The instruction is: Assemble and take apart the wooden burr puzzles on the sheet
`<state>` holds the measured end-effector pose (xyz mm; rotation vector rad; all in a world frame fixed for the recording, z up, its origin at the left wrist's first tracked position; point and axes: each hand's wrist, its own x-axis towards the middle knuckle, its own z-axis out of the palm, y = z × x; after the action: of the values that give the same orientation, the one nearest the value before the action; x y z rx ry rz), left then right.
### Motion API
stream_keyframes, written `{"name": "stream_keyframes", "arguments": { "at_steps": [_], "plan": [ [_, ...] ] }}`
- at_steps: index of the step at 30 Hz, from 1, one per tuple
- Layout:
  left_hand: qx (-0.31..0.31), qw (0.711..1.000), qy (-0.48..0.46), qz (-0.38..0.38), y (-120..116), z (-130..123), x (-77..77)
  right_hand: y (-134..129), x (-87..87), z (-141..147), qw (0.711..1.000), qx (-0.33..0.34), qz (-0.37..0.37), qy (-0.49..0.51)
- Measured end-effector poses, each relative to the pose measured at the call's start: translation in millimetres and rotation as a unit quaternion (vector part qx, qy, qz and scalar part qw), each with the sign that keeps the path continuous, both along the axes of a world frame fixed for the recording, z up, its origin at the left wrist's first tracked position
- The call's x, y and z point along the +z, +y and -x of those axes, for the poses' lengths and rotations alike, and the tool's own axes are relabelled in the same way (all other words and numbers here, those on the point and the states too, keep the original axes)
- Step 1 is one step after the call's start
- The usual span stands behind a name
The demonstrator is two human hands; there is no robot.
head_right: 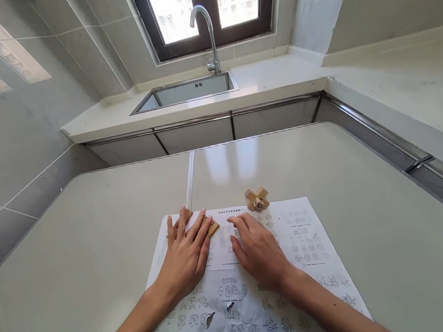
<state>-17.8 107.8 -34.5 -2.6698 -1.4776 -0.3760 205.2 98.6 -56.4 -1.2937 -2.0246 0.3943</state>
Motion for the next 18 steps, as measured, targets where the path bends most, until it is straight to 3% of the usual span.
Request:
{"name": "stream_keyframes", "arguments": {
  "at_steps": [6, 18],
  "plan": [
    [0.069, 0.998, -0.01, 0.003, -5, 10, -7.0, 0, -1.9, 0, 1.0, 0.009, 0.005, -0.005],
    [0.09, 0.995, -0.039, 0.029, 0, 37, -9.1, -2, -4.3, 1, 1.0, 0.013, -0.011, -0.014]
  ]
}}
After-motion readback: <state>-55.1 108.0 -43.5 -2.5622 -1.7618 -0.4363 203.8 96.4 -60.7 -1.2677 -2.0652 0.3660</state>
